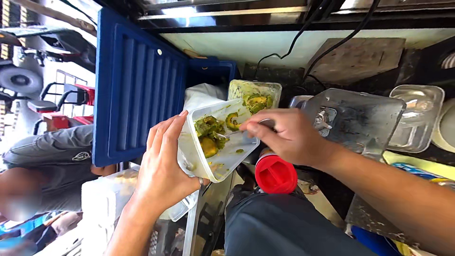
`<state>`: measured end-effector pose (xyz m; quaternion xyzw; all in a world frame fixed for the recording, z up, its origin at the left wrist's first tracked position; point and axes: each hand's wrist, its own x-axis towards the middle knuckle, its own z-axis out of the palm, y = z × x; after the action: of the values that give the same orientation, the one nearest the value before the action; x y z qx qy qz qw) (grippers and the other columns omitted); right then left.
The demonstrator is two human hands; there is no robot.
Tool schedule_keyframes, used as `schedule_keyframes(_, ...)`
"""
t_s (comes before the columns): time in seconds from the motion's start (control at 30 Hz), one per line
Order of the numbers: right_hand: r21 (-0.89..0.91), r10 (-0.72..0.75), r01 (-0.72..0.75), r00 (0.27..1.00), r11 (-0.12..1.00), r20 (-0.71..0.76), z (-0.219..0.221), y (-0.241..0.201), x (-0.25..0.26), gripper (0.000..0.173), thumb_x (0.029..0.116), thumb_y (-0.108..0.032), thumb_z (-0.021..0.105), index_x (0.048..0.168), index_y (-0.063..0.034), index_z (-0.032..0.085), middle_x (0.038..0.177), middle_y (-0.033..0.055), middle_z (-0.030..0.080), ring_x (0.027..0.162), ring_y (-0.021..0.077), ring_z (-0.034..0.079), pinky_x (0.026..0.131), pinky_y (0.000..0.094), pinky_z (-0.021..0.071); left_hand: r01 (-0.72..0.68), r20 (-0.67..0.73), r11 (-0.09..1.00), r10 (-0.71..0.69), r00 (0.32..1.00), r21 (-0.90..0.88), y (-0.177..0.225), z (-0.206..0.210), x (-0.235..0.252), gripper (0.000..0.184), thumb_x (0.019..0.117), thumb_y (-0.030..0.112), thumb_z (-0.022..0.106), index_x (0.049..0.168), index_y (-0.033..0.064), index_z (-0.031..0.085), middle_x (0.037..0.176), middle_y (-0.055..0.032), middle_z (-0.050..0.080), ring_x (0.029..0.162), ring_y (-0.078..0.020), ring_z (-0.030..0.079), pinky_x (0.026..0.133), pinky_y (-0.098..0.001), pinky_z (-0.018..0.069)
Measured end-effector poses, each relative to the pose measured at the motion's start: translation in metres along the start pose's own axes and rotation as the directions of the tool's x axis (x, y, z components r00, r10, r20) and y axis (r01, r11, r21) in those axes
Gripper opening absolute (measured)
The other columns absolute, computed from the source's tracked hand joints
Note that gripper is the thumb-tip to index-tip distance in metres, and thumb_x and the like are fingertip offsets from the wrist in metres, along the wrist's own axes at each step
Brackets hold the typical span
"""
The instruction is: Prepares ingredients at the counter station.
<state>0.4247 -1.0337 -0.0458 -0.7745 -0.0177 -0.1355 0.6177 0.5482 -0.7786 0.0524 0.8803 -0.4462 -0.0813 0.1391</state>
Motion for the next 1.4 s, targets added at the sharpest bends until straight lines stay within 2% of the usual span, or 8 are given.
schedule_keyframes(0.33,-0.023,0.088,-0.090,0.993,0.996,-0.083,-0.034,0.021,-0.004,0.024,0.1066,-0.022,0.053,0.112,-0.0094,0.073,0.094,-0.0035,0.074,0.079,0.0020,0.069,0.071,0.0206,0.0605,0.108,0.079,0.993,-0.112,0.991,0.054,0.002,-0.012,0.010,0.122,0.0571,0.069,0.081,0.159,0.0216,0.033,0.145,-0.0085,0.052,0.132,-0.0286,0.051,0.100,-0.0520,0.0497)
schedule_keyframes(0.5,-0.008,0.118,-0.122,0.976,0.993,-0.182,-0.055,0.026,-0.005,0.023,0.1064,-0.016,0.052,0.109,-0.0057,0.072,0.084,-0.0025,0.072,0.059,0.0001,0.057,0.052,0.0172,0.0477,0.112,0.115,0.987,-0.126,0.985,0.118,0.001,-0.019,0.011,0.122,0.0564,0.075,0.076,0.158,0.0207,0.036,0.141,-0.0125,0.055,0.123,-0.0367,0.058,0.084,-0.0610,0.0537)
schedule_keyframes(0.57,-0.135,0.119,-0.141,0.980,0.981,-0.158,-0.055,0.033,-0.004,0.024,0.1066,-0.021,0.053,0.109,-0.0088,0.073,0.088,-0.0024,0.073,0.073,0.0023,0.066,0.067,0.0216,0.0578,0.109,0.105,0.987,-0.121,0.987,0.116,-0.003,-0.019,0.007,0.124,0.0552,0.076,0.076,0.158,0.0189,0.036,0.140,-0.0137,0.056,0.123,-0.0369,0.057,0.085,-0.0612,0.0531)
schedule_keyframes(0.67,-0.211,0.134,-0.174,0.973,0.962,-0.190,-0.056,0.033,0.001,0.025,0.1074,-0.025,0.052,0.109,-0.0116,0.073,0.087,-0.0037,0.072,0.076,0.0026,0.067,0.071,0.0232,0.0569,0.063,0.071,0.987,-0.074,0.995,0.149,-0.015,-0.014,-0.005,0.126,0.0555,0.077,0.075,0.157,0.0146,0.035,0.137,-0.0149,0.059,0.123,-0.0351,0.059,0.101,-0.0614,0.0447)
schedule_keyframes(0.9,-0.108,0.040,-0.057,0.988,0.993,-0.151,-0.038,-0.051,-0.008,0.024,0.1071,-0.019,0.049,0.111,-0.0078,0.070,0.084,-0.0051,0.070,0.056,-0.0013,0.053,0.048,0.0162,0.0452,0.022,-0.062,0.999,-0.020,0.998,0.025,-0.024,0.012,-0.049,0.124,0.0510,0.057,0.088,0.154,0.0082,0.039,0.141,-0.0192,0.057,0.126,-0.0404,0.056,0.100,-0.0645,0.0461)
schedule_keyframes(1.03,-0.169,-0.005,-0.014,0.994,0.986,-0.108,0.014,-0.047,-0.015,0.024,0.1054,-0.020,0.052,0.108,-0.0077,0.073,0.087,-0.0031,0.072,0.071,0.0030,0.067,0.063,0.0228,0.0590,-0.003,-0.049,0.999,0.006,0.999,0.054,-0.019,0.013,-0.047,0.125,0.0516,0.062,0.086,0.156,0.0129,0.037,0.144,-0.0135,0.055,0.130,-0.0343,0.055,0.103,-0.0578,0.0458)
schedule_keyframes(1.3,-0.287,-0.108,0.091,0.993,0.954,-0.044,0.034,0.008,-0.024,0.026,0.1056,-0.024,0.053,0.110,-0.0092,0.074,0.095,0.0011,0.071,0.076,0.0053,0.065,0.070,0.0256,0.0583,0.047,-0.017,0.999,-0.046,0.999,0.022,-0.012,0.001,-0.022,0.123,0.0540,0.068,0.084,0.157,0.0205,0.036,0.139,-0.0078,0.058,0.124,-0.0282,0.058,0.096,-0.0559,0.0517)
schedule_keyframes(1.4,-0.155,0.022,-0.054,0.979,0.986,-0.201,0.031,0.014,-0.032,0.026,0.1058,-0.023,0.053,0.111,-0.0069,0.073,0.091,0.0007,0.073,0.077,0.0065,0.068,0.071,0.0279,0.0608,0.044,0.019,0.999,-0.045,0.999,0.026,-0.008,-0.005,-0.015,0.124,0.0540,0.069,0.084,0.158,0.0210,0.035,0.139,-0.0081,0.058,0.123,-0.0279,0.059,0.096,-0.0563,0.0518)
